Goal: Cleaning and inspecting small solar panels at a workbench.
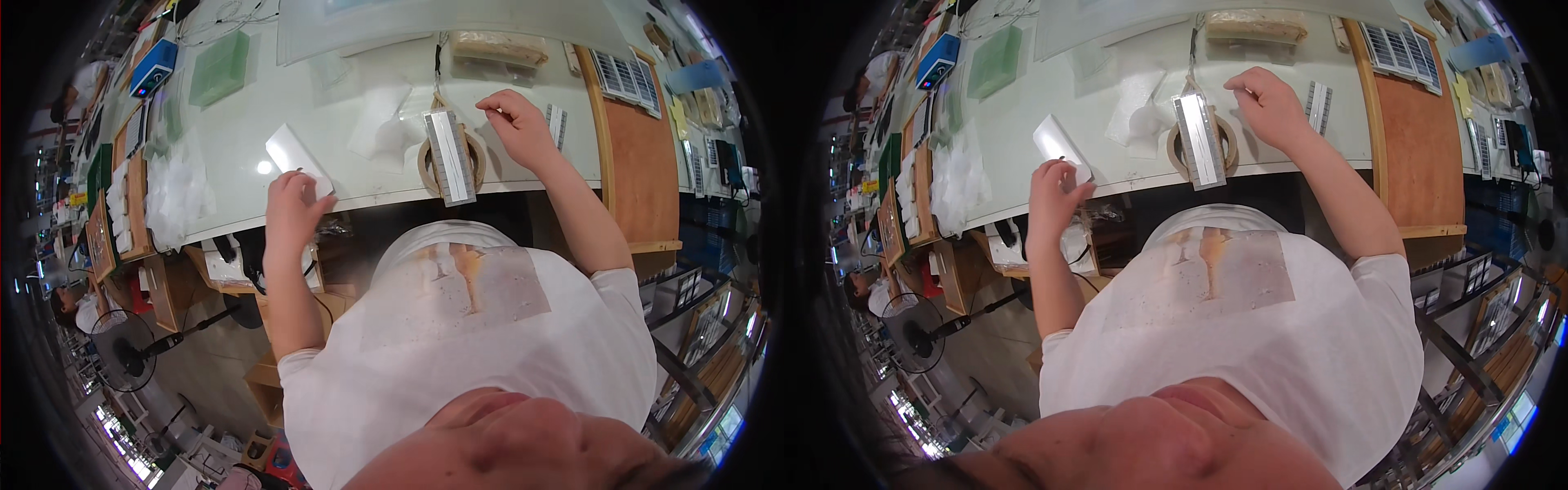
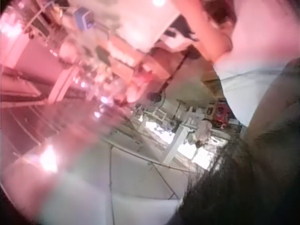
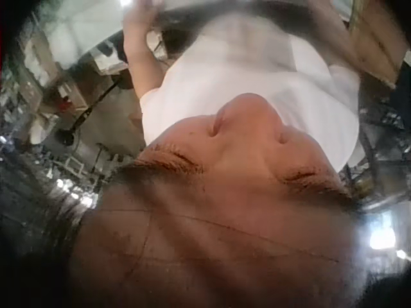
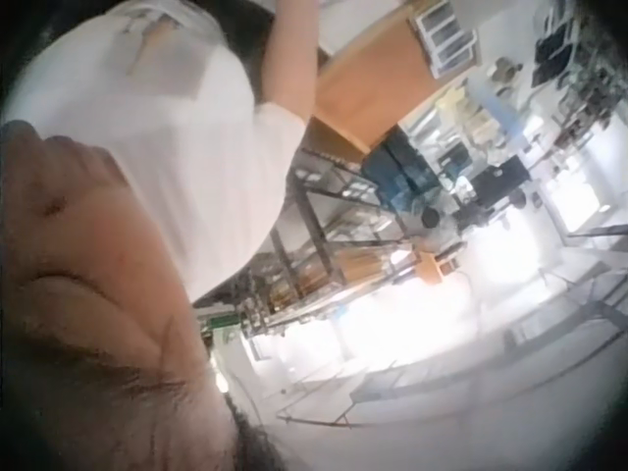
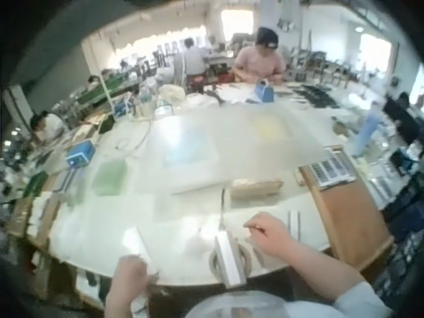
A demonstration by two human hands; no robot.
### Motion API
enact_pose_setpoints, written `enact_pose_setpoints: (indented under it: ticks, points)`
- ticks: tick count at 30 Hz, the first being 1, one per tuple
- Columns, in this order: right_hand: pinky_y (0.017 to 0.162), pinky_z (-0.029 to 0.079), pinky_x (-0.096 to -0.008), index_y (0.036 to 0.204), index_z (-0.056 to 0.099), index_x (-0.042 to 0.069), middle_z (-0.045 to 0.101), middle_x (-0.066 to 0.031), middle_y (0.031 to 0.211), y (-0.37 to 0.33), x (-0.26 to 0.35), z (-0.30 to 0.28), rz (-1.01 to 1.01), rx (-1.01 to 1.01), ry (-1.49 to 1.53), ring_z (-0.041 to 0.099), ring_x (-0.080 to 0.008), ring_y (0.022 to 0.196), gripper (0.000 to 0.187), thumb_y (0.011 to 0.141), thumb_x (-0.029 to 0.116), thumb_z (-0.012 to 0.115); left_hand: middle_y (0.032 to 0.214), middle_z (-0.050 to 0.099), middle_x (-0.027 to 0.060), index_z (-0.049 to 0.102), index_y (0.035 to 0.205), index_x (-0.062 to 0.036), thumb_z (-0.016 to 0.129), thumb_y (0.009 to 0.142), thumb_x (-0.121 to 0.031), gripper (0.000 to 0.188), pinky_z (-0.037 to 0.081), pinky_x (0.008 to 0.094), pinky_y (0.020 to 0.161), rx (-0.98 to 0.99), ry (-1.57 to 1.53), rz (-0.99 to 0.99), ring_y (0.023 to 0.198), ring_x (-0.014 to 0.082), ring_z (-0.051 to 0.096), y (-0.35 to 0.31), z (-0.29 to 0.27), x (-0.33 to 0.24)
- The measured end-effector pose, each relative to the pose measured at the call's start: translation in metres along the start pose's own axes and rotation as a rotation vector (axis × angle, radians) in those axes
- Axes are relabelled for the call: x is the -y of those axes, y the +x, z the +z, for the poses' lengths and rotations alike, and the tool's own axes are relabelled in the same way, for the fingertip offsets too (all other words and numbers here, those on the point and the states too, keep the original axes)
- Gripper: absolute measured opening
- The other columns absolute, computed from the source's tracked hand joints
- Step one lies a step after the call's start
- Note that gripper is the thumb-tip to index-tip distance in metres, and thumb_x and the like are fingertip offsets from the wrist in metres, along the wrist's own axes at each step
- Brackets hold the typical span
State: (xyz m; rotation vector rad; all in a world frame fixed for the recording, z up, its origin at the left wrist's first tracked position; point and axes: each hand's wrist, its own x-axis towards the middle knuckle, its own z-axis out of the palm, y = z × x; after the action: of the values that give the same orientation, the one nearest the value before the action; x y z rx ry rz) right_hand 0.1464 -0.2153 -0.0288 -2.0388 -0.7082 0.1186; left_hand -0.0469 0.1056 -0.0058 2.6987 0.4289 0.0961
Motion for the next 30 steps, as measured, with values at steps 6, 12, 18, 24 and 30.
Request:
enact_pose_setpoints:
  ticks: [6,12,18,24,30]
  points:
    - [0.075,0.046,-0.0247,0.100,0.063,0.002,0.058,-0.0050,0.097,-0.003,0.008,-0.001,0.082,0.022,0.065,0.056,-0.0134,0.085,0.015,0.087,0.003,0.055,0.099,0.066,0.0081,0.067,0.085,0.0006,0.077,0.073,-0.015,0.022,0.049,0.0309,0.079,0.188,-0.417,-0.104,0.091,0.0185,0.062,0.019,-0.020,0.038]
    - [0.067,0.045,-0.0211,0.104,0.066,0.005,0.064,-0.0020,0.093,-0.019,0.022,-0.003,0.286,0.063,0.289,0.055,-0.0076,0.078,0.017,0.091,0.011,0.057,0.092,0.065,0.0080,0.062,0.104,0.0005,0.060,0.091,-0.012,0.018,0.054,0.0286,0.069,-0.736,-0.914,-0.307,0.084,0.0168,0.062,0.012,-0.010,-0.006]
    - [0.053,0.042,-0.0199,0.111,0.063,0.002,0.063,-0.0014,0.082,-0.041,0.087,0.022,0.461,0.333,0.872,0.053,-0.0057,0.063,0.025,0.091,0.017,0.061,0.101,0.061,0.0120,0.066,0.097,-0.0042,0.070,0.072,0.000,0.026,0.051,0.0418,0.082,-0.451,-0.470,0.956,0.096,0.0335,0.060,0.002,0.033,-0.104]
    - [0.048,0.041,-0.0178,0.109,0.060,0.002,0.059,0.0001,0.077,-0.052,0.082,0.017,0.645,0.246,0.824,0.051,-0.0051,0.057,0.020,0.092,0.010,0.057,0.096,0.062,0.0081,0.063,0.102,-0.0009,0.066,0.085,-0.022,0.028,0.048,0.0274,0.071,-0.072,-1.206,-0.002,0.086,0.0141,0.057,0.029,0.056,-0.123]
    - [0.048,0.040,-0.0173,0.129,0.045,0.003,0.058,0.0011,0.078,-0.070,0.076,0.019,0.638,0.192,0.693,0.049,-0.0040,0.056,0.047,0.085,0.004,0.062,0.069,0.062,0.0016,0.066,0.086,-0.0002,0.066,0.084,-0.027,0.027,0.044,0.0252,0.059,0.287,-0.861,-0.076,0.063,0.0086,0.055,0.036,0.057,-0.120]
